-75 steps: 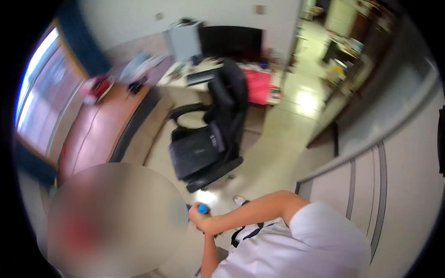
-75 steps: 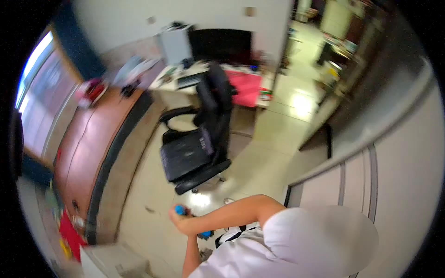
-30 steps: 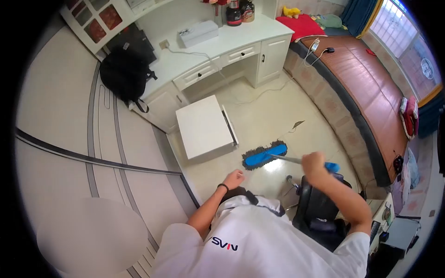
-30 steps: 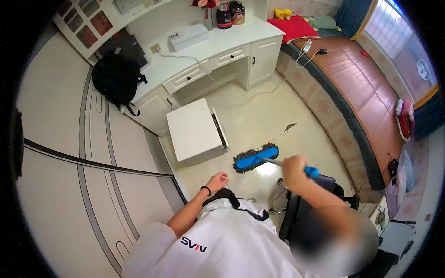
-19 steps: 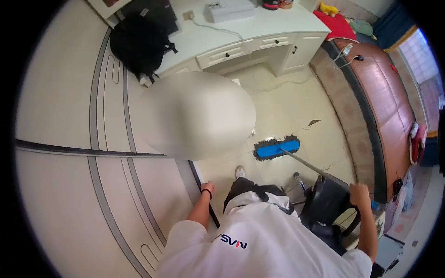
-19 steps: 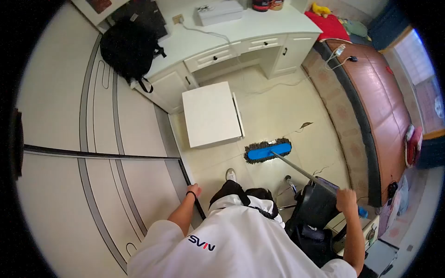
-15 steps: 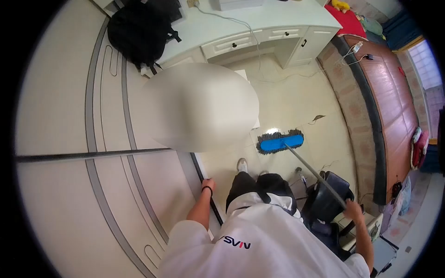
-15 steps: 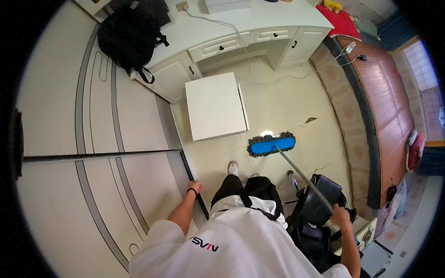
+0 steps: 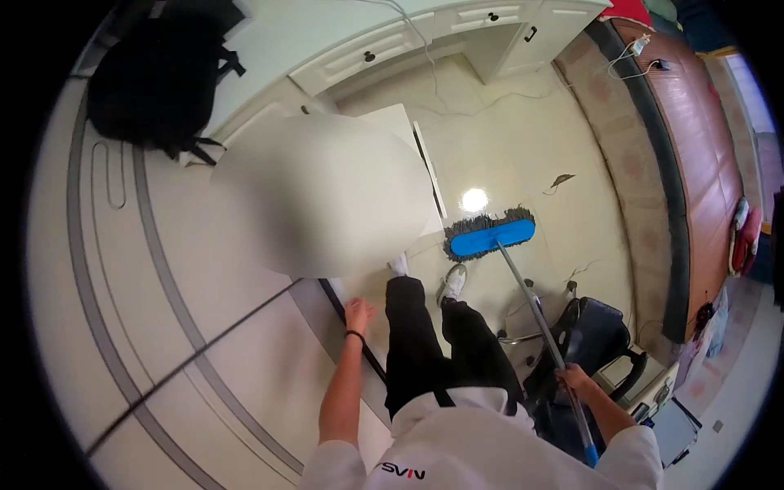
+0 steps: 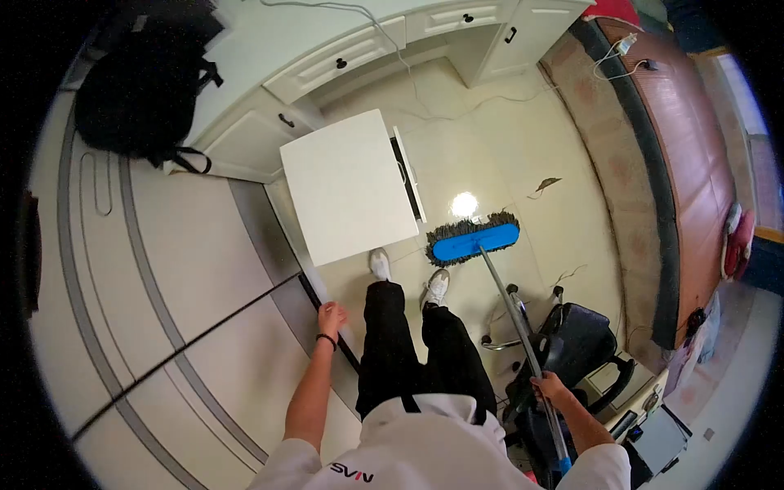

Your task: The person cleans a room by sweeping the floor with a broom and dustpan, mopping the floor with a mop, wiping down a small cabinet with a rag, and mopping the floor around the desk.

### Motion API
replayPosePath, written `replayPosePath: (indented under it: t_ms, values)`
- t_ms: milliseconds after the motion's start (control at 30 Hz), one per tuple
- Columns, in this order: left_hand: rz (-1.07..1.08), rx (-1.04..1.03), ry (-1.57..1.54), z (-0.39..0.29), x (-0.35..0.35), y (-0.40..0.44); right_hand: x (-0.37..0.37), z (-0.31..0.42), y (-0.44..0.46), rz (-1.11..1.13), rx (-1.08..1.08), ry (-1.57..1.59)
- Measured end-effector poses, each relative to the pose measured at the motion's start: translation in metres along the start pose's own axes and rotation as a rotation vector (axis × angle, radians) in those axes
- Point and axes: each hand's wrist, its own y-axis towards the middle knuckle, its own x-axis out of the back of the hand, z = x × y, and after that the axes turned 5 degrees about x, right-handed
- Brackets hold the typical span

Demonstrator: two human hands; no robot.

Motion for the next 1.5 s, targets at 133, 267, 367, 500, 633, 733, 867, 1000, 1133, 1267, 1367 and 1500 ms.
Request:
replayPosePath:
  t_ms: [133,267,367,500,633,733,867,1000,1133,1267,1367,1500]
  values:
    - [-0.096,0.226,-0.044,-0.046,0.015,0.066,-0.032,0.081,0.017,-0.062,-0.162,-0.383]
    - [-0.327,-0.233,0.573,-0.093,0.008,0.17,-0.041,0.114,0.018,-0.143,-0.181,-0.264]
    - [-0.131,-0.173,0.424,-0.105,0.002,0.235,-0.045,0.09,0.037,-0.172,-0.242,-0.251]
    - [-0.187,-0.145,0.354,-0.074,-0.019,0.246,-0.063,0.068,0.042,-0.177,-0.298,-0.217]
    - [-0.332,-0.157,0.122,-0.074,-0.033,0.247,-0.085,0.046,0.044,-0.189,-0.312,-0.048]
    - [-0.369,-0.209,0.11,-0.071,-0.034,0.242,-0.097,0.03,0.044,-0.222,-0.329,-0.063]
    - [-0.278,-0.15,0.026,-0.089,-0.048,0.223,-0.108,0.028,0.036,-0.215,-0.22,-0.047]
    - [-0.244,-0.188,-0.081,-0.095,-0.069,0.211,-0.116,0.007,0.036,-0.189,-0.177,0.076]
    - [-0.249,-0.274,0.065,-0.082,-0.054,0.228,-0.125,0.001,0.038,-0.17,-0.184,0.078]
    - [-0.147,-0.162,0.03,-0.105,-0.054,0.236,-0.12,-0.025,0.045,-0.196,-0.191,0.06]
    - [-0.174,-0.215,-0.053,-0.104,-0.053,0.236,-0.123,-0.045,0.049,-0.203,-0.192,0.12]
    - [-0.215,-0.223,0.014,-0.105,-0.054,0.234,-0.137,-0.049,0.052,-0.165,-0.222,0.217]
